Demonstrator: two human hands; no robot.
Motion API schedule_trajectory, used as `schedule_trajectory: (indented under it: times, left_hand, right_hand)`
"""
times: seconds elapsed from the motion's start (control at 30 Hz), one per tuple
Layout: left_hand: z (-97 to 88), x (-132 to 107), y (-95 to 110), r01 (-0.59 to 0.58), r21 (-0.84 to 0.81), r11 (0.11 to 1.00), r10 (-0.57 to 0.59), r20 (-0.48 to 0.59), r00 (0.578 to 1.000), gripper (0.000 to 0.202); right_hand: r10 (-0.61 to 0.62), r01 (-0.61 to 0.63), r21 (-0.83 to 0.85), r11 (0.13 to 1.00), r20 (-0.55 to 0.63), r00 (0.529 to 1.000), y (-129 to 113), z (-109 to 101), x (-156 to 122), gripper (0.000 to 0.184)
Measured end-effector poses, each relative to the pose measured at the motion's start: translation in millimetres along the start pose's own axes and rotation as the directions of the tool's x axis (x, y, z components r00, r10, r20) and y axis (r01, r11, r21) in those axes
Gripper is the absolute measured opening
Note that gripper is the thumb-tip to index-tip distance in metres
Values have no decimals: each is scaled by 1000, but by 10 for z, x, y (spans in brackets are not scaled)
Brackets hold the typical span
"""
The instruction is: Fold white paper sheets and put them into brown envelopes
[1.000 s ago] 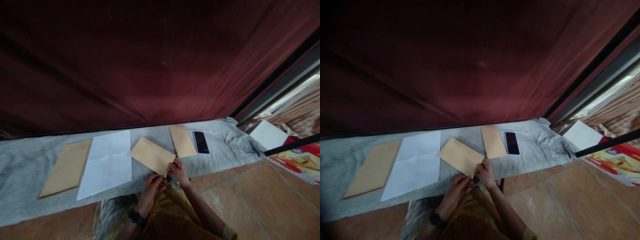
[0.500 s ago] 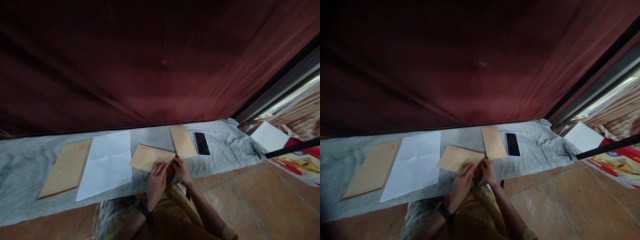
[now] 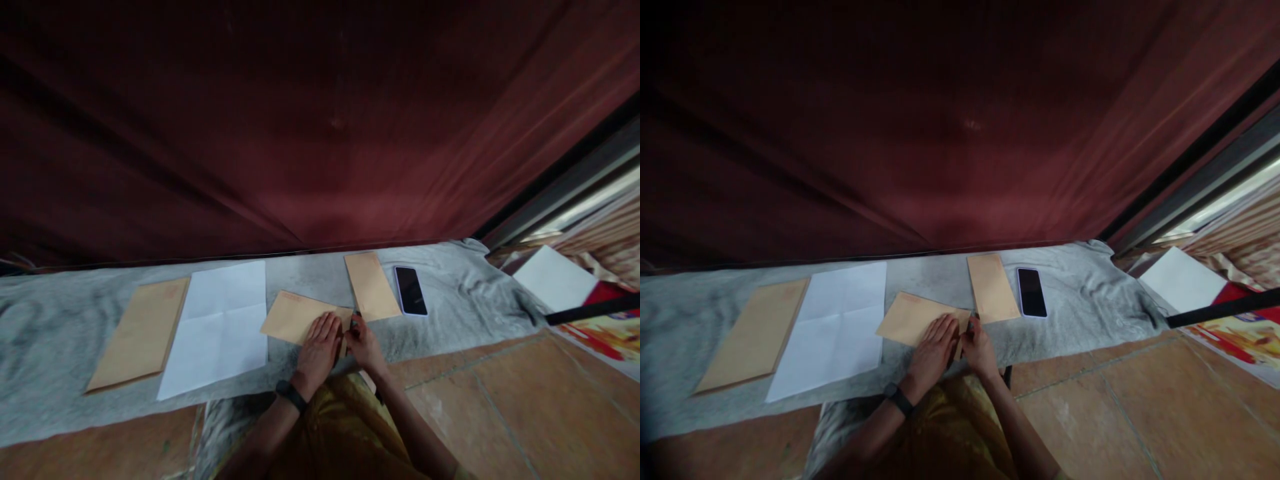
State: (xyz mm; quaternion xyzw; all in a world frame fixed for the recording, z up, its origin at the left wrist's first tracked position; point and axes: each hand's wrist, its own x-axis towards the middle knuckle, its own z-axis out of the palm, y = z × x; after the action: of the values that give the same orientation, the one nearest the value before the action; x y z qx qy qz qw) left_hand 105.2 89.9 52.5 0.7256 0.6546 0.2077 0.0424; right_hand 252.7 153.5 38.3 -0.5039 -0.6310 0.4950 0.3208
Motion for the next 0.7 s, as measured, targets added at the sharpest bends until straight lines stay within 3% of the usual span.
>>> schedule_trajectory:
  times: [0.23, 0.43, 0.57, 0.7]
  left_hand:
    - [-105, -5, -266, 85, 57, 995, -84, -25, 996, 52]
    - [-203, -133, -566, 230, 88, 969, -221, -108, 969, 56]
    - [-227, -199, -604, 328, 115, 938, -311, -143, 940, 55]
    - [-222, -248, -570, 353, 135, 926, -334, -147, 931, 53]
  right_hand:
    - [2, -3, 15, 1000, 12, 1000, -35, -16, 13, 41]
    - [38, -40, 34, 999, 51, 998, -8, -37, 8, 42]
    - [27, -28, 26, 999, 46, 999, 4, -23, 3, 42]
    - [-1, 1, 3, 1000, 2, 1000, 4, 5, -8, 41]
